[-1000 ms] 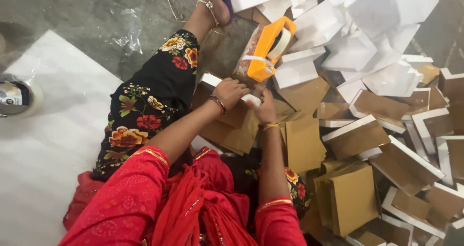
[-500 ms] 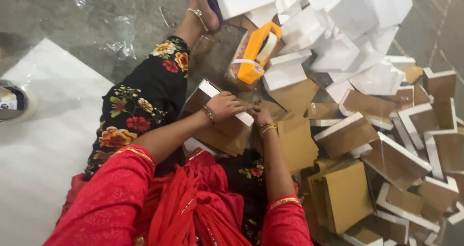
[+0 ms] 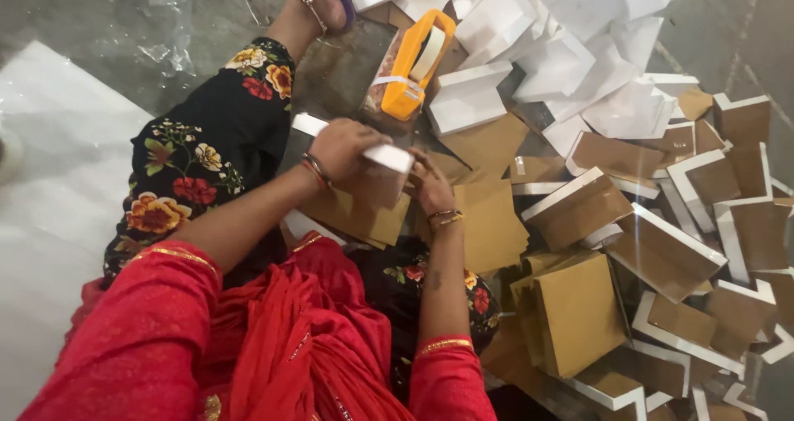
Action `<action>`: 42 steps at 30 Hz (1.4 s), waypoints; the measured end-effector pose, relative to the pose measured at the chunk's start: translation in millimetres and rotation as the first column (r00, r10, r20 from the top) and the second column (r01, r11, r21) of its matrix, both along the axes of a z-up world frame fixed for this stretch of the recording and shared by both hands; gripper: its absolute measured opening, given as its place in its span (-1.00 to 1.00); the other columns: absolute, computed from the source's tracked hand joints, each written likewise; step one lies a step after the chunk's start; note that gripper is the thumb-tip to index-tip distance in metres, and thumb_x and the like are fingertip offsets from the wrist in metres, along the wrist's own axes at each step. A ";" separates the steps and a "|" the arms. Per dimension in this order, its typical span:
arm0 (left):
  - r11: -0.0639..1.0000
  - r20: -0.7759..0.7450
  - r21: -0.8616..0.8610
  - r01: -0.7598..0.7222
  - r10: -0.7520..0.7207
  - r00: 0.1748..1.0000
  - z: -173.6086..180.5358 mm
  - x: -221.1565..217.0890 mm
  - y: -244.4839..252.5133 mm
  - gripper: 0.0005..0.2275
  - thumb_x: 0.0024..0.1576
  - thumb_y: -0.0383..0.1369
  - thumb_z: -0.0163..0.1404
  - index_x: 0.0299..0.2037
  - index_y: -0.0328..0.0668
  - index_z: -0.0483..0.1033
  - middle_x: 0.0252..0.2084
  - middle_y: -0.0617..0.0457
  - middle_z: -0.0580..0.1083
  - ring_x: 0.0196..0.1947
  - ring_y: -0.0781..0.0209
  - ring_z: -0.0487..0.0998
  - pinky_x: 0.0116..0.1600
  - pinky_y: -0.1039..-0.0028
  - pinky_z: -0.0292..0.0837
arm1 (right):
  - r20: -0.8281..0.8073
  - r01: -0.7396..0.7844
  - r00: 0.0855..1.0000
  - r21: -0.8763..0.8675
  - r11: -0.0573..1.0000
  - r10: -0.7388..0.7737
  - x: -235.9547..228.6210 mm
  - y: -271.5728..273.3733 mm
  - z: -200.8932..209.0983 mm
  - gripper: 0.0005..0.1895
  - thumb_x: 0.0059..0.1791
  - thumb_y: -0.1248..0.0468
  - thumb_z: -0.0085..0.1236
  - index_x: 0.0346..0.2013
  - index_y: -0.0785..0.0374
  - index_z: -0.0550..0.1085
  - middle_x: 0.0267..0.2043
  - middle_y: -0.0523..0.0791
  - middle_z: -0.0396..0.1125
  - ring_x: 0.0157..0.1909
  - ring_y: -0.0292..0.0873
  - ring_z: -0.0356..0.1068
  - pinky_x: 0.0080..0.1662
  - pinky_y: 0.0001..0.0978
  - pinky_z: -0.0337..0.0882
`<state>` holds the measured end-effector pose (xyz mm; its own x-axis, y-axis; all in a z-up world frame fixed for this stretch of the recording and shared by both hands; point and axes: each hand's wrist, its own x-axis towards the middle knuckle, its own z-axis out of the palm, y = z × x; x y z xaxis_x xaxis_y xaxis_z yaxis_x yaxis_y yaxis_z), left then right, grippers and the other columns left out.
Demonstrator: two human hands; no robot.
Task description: The person sits on the floor and assembles small cardboard boxes by inserting white foam inserts into the brown cardboard shells. They use a handheld tape dispenser to seal the boxes and place the finished units into a pile.
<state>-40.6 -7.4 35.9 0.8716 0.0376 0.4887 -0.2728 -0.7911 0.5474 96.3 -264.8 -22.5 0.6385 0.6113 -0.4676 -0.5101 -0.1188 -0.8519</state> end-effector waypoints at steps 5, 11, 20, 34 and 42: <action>0.998 -0.188 -0.023 -0.059 0.053 0.981 0.8 7.8 8.8 -0.54 -0.10 -0.19 0.28 0.06 0.09 0.58 -0.12 0.07 0.58 -0.05 0.02 0.58 0.04 0.20 0.44 | 0.243 -0.176 0.942 -0.227 0.958 0.230 -10.8 19.2 3.8 -0.25 -0.06 0.22 0.21 0.37 0.00 0.11 0.07 -0.17 0.37 0.03 -0.20 0.39 -0.07 -0.22 0.49; 0.989 -0.342 0.099 0.113 -0.073 0.937 12.5 7.9 -4.7 -0.37 -0.18 0.09 0.36 -0.05 -0.14 0.46 0.00 -0.15 0.44 0.15 -0.21 0.36 0.25 0.04 0.24 | 0.011 -0.032 0.999 -0.373 0.927 0.039 8.7 3.0 -80.0 -0.58 0.05 0.01 0.06 0.07 0.20 0.50 -0.12 -0.12 0.42 -0.28 -0.21 0.35 -0.34 -0.34 0.36; 0.953 -0.545 0.142 0.266 -0.149 0.825 -62.4 29.3 -15.8 -0.53 -0.14 -0.32 0.26 0.04 -0.03 0.50 -0.03 -0.06 0.54 -0.03 -0.12 0.57 -0.04 0.09 0.51 | 0.026 0.060 0.998 -0.540 0.840 -0.055 13.5 -0.2 -111.9 -0.59 0.03 -0.10 0.04 -0.15 0.15 0.56 -0.42 -0.17 0.39 -0.53 -0.25 0.31 -0.45 -0.39 0.33; 0.982 -0.524 0.086 0.169 -0.100 0.846 -14.5 46.5 25.0 -0.64 -0.14 -0.24 0.27 -0.10 0.17 0.58 -0.22 0.00 0.59 -0.14 -0.07 0.62 -0.10 0.12 0.49 | 0.590 0.298 0.803 -0.264 0.917 -0.091 123.7 111.0 8.8 -0.71 0.03 0.06 0.14 -0.19 0.22 0.59 -0.45 -0.18 0.37 -0.51 -0.34 0.29 -0.43 -0.45 0.36; 0.987 -0.364 0.147 0.056 0.001 0.931 -42.6 68.6 25.0 -0.74 -0.16 -0.28 0.20 -0.23 0.27 0.66 -0.31 0.09 0.60 -0.18 0.12 0.63 0.06 0.07 0.28 | 0.597 0.484 0.757 -0.243 0.841 -0.264 -10.6 82.1 58.1 -0.57 0.05 -0.07 0.21 -0.37 0.28 0.52 -0.55 -0.24 0.22 -0.55 -0.39 0.14 -0.49 -0.50 0.09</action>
<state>28.1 17.5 -6.7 0.9897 -0.0389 0.1376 -0.1017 -0.8679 0.4862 85.8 -182.7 35.5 0.9844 0.1242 -0.1244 -0.0706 -0.3686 -0.9269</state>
